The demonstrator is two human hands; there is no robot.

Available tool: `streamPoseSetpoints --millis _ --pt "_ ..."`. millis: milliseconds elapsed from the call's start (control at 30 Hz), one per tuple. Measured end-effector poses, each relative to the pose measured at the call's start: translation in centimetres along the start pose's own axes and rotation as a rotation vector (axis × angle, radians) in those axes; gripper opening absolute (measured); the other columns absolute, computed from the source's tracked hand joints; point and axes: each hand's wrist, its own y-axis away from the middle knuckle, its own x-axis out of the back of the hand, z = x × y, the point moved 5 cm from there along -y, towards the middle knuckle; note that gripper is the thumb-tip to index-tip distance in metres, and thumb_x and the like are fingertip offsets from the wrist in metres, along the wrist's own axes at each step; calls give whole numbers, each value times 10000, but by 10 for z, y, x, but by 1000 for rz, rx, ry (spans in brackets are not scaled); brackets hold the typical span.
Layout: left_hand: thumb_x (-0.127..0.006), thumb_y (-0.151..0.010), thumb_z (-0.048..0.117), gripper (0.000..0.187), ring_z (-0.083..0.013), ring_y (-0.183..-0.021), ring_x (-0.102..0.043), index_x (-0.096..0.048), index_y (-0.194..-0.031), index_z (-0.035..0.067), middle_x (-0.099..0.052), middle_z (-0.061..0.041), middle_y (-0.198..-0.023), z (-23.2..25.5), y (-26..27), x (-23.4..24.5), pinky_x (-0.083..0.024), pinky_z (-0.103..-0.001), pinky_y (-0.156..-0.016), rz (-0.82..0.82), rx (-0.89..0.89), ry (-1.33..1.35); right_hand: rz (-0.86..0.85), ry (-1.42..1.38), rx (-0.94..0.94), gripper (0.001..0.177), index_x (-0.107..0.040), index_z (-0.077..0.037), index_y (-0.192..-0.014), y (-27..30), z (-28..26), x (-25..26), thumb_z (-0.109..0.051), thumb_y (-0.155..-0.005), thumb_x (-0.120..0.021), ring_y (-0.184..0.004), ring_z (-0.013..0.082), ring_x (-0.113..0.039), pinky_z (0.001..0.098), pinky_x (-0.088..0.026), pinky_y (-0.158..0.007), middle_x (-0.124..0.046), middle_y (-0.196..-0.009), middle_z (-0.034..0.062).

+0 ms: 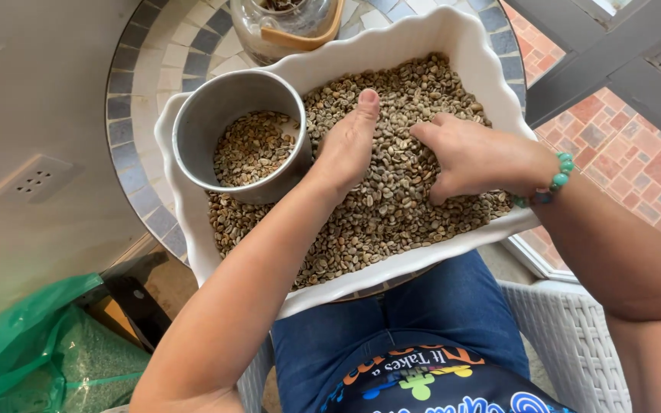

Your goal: Sorting green coffee beans by hand to remove defects

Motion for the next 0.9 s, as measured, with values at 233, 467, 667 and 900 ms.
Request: streamPoseSetpoints --millis 233,467,667,900 --pt "-91 -830 854 1175 -516 -1537 -141 -500 -1423 -75 -278 -361 -1606 -23 -6 -2 -77 -673 -1221 15 201 388 48 -183 37 970 -402 78 -1520 -7 -5 0 149 -639 -800 -1225 523 -599 580 -554 -964 -558 -1315 371" --pt "-249 -891 795 695 -526 -1546 -95 -393 -792 123 -380 -390 -1520 10 24 2 46 -634 -1227 28 68 580 57 -262 50 1051 -350 12 -1578 -4 -17 3 263 -631 -731 -1262 533 -562 611 -534 -983 -543 -1354 369" --pt "-245 -886 821 773 -479 -1436 -267 -470 -947 83 -477 -367 -1419 -27 -1 -4 -132 -587 -1164 -2 65 622 110 -357 66 820 -547 42 -1421 0 -17 6 307 -653 -657 -1197 476 -631 559 -566 -958 -625 -1265 306" --pt "-240 -878 859 953 -411 -1272 -525 -584 -1181 23 -623 -334 -1268 -69 -39 -9 -399 -519 -1069 -41 66 688 148 -411 93 738 -587 59 -1358 1 -13 7 339 -675 -575 -1182 447 -643 551 -571 -962 -639 -1257 292"
